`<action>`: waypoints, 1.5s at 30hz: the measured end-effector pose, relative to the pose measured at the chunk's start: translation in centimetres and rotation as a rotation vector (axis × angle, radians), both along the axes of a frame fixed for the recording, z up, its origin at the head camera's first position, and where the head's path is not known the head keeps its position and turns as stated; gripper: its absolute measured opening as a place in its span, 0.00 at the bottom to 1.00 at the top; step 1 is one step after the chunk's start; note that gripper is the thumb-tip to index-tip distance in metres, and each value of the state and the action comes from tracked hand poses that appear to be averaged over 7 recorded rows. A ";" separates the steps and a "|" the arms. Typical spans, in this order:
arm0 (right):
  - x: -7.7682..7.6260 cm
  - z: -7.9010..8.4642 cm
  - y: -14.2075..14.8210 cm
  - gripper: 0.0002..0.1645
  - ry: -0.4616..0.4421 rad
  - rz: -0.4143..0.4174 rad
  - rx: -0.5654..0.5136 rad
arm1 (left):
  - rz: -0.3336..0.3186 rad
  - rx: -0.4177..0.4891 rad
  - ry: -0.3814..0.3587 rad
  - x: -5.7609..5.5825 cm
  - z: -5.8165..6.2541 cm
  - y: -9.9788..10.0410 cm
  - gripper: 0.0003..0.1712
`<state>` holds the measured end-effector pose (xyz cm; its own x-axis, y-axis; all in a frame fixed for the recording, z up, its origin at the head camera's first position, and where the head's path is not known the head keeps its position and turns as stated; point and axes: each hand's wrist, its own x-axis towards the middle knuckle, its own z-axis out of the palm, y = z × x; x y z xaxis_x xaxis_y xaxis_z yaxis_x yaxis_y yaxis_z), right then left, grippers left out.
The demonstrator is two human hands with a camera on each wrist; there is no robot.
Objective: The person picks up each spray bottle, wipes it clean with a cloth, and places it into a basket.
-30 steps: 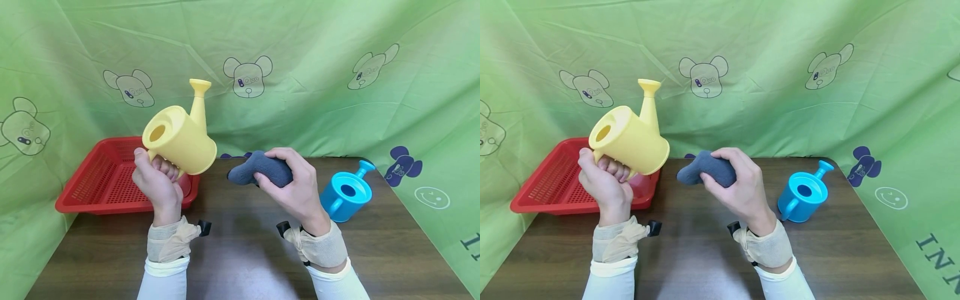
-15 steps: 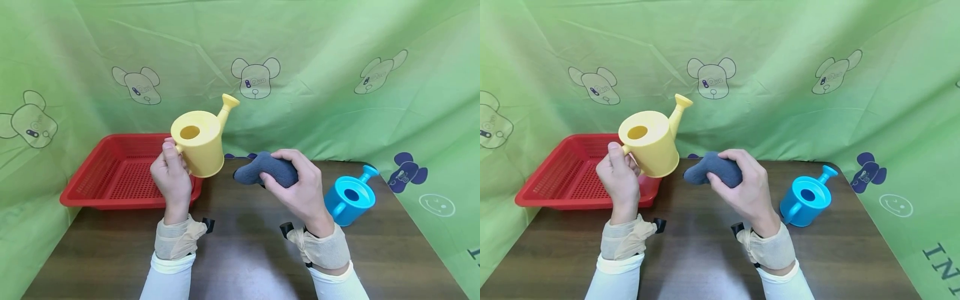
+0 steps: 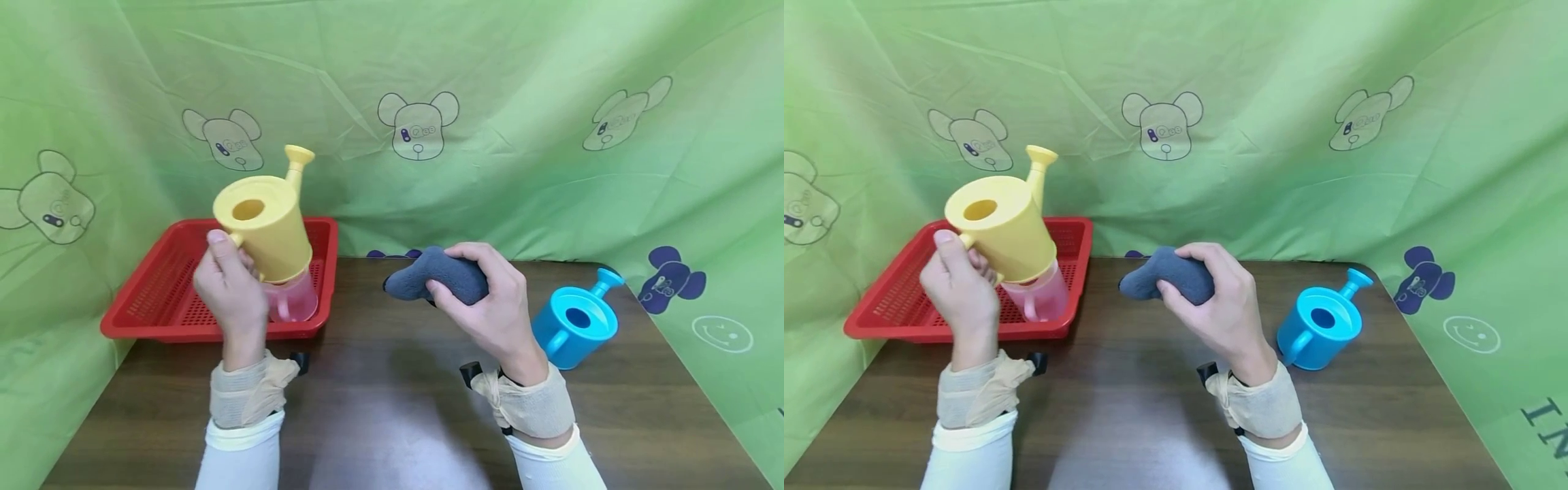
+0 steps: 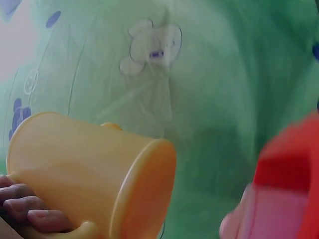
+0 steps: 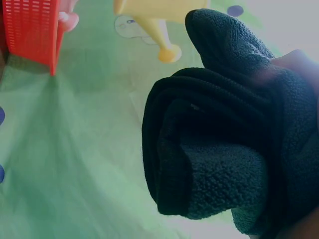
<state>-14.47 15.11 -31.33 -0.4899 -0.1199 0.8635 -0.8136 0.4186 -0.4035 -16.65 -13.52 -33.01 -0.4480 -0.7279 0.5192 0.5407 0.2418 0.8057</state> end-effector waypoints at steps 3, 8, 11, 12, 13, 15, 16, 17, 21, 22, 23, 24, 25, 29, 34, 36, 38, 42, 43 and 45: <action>0.0 0.0 0.0 0.23 -0.003 0.003 0.002 | 0.048 -0.008 -0.050 0.3 0.2 -2.0 0.28; -0.1 0.0 0.0 0.23 -0.001 0.001 -0.003 | 0.204 -0.114 -0.162 0.6 0.0 -5.1 0.28; 0.0 0.0 0.0 0.23 -0.001 0.001 -0.001 | 0.299 -0.158 -0.252 0.7 -0.7 -6.8 0.28; 0.0 0.0 0.0 0.23 -0.003 0.001 0.001 | 0.320 -0.171 -0.280 0.7 -1.0 -7.3 0.27; 0.0 -0.1 0.0 0.23 -0.005 0.001 0.002 | 0.339 -0.186 -0.312 0.7 -1.3 -7.7 0.28; 0.0 -0.1 0.0 0.23 -0.009 -0.003 0.004 | 0.357 -0.224 -0.377 0.7 -1.9 -8.2 0.28; 0.0 -0.1 0.0 0.23 -0.011 -0.004 0.005 | 0.358 -0.248 -0.406 0.7 -2.3 -8.4 0.29; 0.0 -0.1 0.0 0.23 -0.012 -0.005 0.006 | 0.348 -0.270 -0.442 0.7 -2.6 -8.5 0.30; 0.0 -0.2 -0.1 0.23 -0.013 -0.005 0.006 | 0.283 -0.338 -0.585 0.4 -3.7 -8.9 0.33; 0.0 -0.2 -0.1 0.23 -0.013 -0.006 0.006 | 0.269 -0.351 -0.617 0.4 -3.9 -9.0 0.33; 0.0 -0.2 -0.1 0.23 -0.014 -0.006 0.005 | 0.255 -0.364 -0.651 0.3 -4.1 -9.1 0.34; 0.0 -0.2 -0.1 0.23 -0.015 -0.007 0.005 | 0.243 -0.376 -0.680 0.3 -4.2 -9.2 0.34; 0.0 -0.2 -0.1 0.23 -0.016 -0.008 0.004 | 0.233 -0.389 -0.708 0.3 -4.4 -9.3 0.34; 0.0 -0.2 0.0 0.23 -0.019 -0.010 0.001 | 0.184 -0.469 -0.837 0.3 -4.5 -9.7 0.35; -0.1 -0.1 0.0 0.23 -0.019 -0.010 0.007 | 0.121 -0.597 -0.962 0.3 -4.3 -10.1 0.37; -0.1 -0.1 0.0 0.23 -0.019 -0.011 0.008 | 0.095 -0.612 -0.990 0.2 -4.4 -10.1 0.37; -0.1 -0.1 0.0 0.23 -0.021 -0.012 0.008 | 0.077 -0.621 -1.002 0.2 -4.4 -10.1 0.37; -0.1 -0.1 -0.1 0.23 -0.023 -0.013 0.008 | 0.046 -0.646 -1.023 0.0 -4.7 -10.1 0.36; -0.1 -0.1 -0.1 0.23 -0.024 -0.013 0.008 | 0.045 -0.656 -1.027 -0.1 -4.8 -10.1 0.36; -0.1 -0.1 -0.1 0.23 -0.024 -0.013 0.008 | 0.040 -0.673 -1.049 -0.2 -4.9 -10.1 0.37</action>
